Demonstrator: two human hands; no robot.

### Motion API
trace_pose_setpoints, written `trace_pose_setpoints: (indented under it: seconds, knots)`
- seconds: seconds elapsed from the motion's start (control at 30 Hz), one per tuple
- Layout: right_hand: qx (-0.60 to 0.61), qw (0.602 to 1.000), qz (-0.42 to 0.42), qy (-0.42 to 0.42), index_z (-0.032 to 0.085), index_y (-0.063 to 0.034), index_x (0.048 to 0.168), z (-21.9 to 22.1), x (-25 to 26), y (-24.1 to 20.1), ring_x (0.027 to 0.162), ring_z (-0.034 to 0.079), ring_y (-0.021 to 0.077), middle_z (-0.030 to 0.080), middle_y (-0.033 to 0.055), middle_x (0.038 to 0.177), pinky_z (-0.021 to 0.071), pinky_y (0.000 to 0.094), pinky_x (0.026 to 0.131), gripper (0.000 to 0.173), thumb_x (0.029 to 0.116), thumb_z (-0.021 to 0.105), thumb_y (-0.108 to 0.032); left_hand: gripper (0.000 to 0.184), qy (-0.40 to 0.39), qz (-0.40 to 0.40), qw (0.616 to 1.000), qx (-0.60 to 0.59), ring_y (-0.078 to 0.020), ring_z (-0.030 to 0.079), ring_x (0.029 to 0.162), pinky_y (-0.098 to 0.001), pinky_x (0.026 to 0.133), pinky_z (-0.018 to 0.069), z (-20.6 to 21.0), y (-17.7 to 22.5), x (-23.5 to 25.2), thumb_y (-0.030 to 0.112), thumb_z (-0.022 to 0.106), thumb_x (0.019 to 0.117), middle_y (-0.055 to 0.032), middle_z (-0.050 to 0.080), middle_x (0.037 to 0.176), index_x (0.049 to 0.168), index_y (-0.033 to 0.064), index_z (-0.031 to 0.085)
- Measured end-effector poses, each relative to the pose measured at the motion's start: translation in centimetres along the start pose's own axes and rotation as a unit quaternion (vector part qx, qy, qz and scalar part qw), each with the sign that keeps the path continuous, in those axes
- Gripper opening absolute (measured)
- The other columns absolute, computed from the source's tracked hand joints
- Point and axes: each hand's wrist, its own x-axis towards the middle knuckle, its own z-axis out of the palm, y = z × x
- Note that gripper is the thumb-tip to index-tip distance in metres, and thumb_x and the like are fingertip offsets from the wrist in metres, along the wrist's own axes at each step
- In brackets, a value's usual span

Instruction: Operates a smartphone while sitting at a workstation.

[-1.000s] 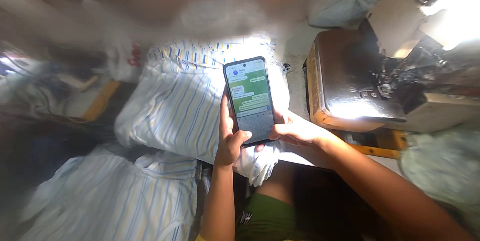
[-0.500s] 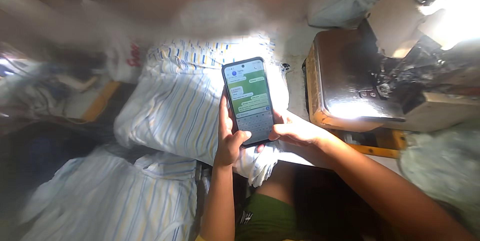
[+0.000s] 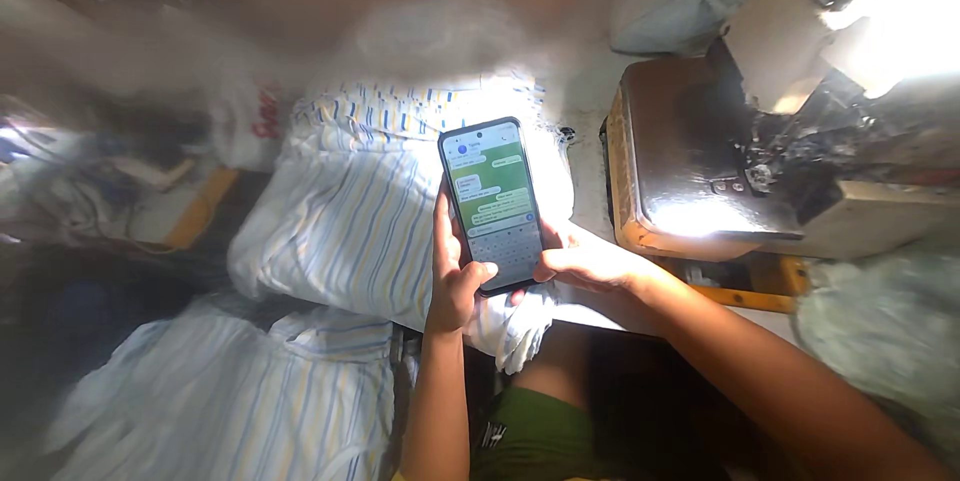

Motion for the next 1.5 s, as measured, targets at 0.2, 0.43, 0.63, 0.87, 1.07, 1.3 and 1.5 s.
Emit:
trace_pose_setpoints:
  seconds: [0.2, 0.43, 0.63, 0.87, 1.07, 1.3, 1.5]
  knots:
    - [-0.005, 1.000, 0.004, 0.009, 0.039, -0.0161, 0.135, 0.1, 0.0, -0.1, 0.102, 0.070, 0.0065, 0.068, -0.0073, 0.114, 0.0626, 0.0285, 0.084, 0.056, 0.0840, 0.051, 0.004, 0.099, 0.008, -0.004, 1.000, 0.002, -0.0078, 0.061, 0.122, -0.0304, 0.100, 0.0553, 0.1, 0.0, 0.0, 0.001, 0.060, 0.0751, 0.0062, 0.055, 0.142, 0.160, 0.0147, 0.011]
    - [-0.001, 1.000, -0.008, -0.005, 0.039, -0.0175, 0.136, 0.1, -0.1, -0.2, 0.102, 0.070, 0.0067, 0.068, -0.0078, 0.115, 0.0623, 0.0284, 0.084, 0.061, 0.0819, 0.051, 0.006, 0.099, 0.006, 0.000, 1.000, 0.005, -0.0075, 0.061, 0.123, -0.0303, 0.101, 0.0547, 0.1, 0.1, 0.1, 0.001, 0.060, 0.0749, 0.0058, 0.055, 0.141, 0.160, 0.0142, 0.011]
    - [0.012, 1.000, -0.006, -0.020, 0.042, -0.0170, 0.134, 0.0, 0.0, -0.3, 0.105, 0.071, 0.0088, 0.069, -0.0066, 0.116, 0.0630, 0.0314, 0.086, 0.057, 0.0836, 0.050, 0.008, 0.096, 0.009, 0.008, 1.000, -0.004, -0.0078, 0.062, 0.122, -0.0302, 0.101, 0.0551, 0.0, 0.1, 0.0, 0.000, 0.059, 0.0754, 0.0066, 0.056, 0.141, 0.159, 0.0146, 0.014]
    - [0.050, 0.999, 0.007, -0.001, 0.045, -0.0153, 0.132, 0.2, 0.0, -0.2, 0.101, 0.072, 0.0123, 0.071, -0.0031, 0.114, 0.0639, 0.0343, 0.083, 0.055, 0.0818, 0.051, 0.007, 0.096, 0.023, 0.000, 1.000, -0.011, -0.0072, 0.063, 0.119, -0.0293, 0.099, 0.0560, 0.0, 0.0, -0.1, 0.001, 0.060, 0.0750, 0.0074, 0.058, 0.137, 0.158, 0.0162, 0.016]
    - [0.053, 0.998, 0.006, 0.017, 0.049, -0.0156, 0.125, 0.7, -0.1, -0.5, 0.100, 0.072, 0.0097, 0.072, -0.0050, 0.110, 0.0634, 0.0327, 0.084, 0.050, 0.0803, 0.051, 0.006, 0.095, 0.025, 0.003, 1.000, -0.009, -0.0067, 0.063, 0.119, -0.0294, 0.099, 0.0559, 0.0, 0.0, 0.0, 0.001, 0.058, 0.0744, 0.0075, 0.058, 0.138, 0.158, 0.0157, 0.015]
    - [0.058, 0.998, 0.002, 0.014, 0.051, -0.0146, 0.126, 0.5, 0.0, -0.3, 0.101, 0.072, 0.0106, 0.072, -0.0037, 0.111, 0.0632, 0.0337, 0.085, 0.049, 0.0815, 0.050, 0.006, 0.095, 0.025, -0.004, 1.000, -0.013, -0.0067, 0.064, 0.117, -0.0294, 0.098, 0.0561, 0.0, 0.1, 0.0, 0.000, 0.057, 0.0746, 0.0075, 0.058, 0.137, 0.158, 0.0169, 0.016]
    - [0.069, 0.997, 0.019, 0.040, 0.047, -0.0148, 0.128, 1.0, 0.1, -0.5, 0.098, 0.073, 0.0125, 0.072, -0.0023, 0.109, 0.0637, 0.0353, 0.083, 0.050, 0.0834, 0.042, 0.006, 0.095, 0.024, -0.015, 0.999, -0.034, -0.0070, 0.063, 0.119, -0.0299, 0.099, 0.0560, 0.0, 0.2, 0.0, 0.000, 0.052, 0.0767, 0.0066, 0.058, 0.140, 0.161, 0.0156, 0.012]
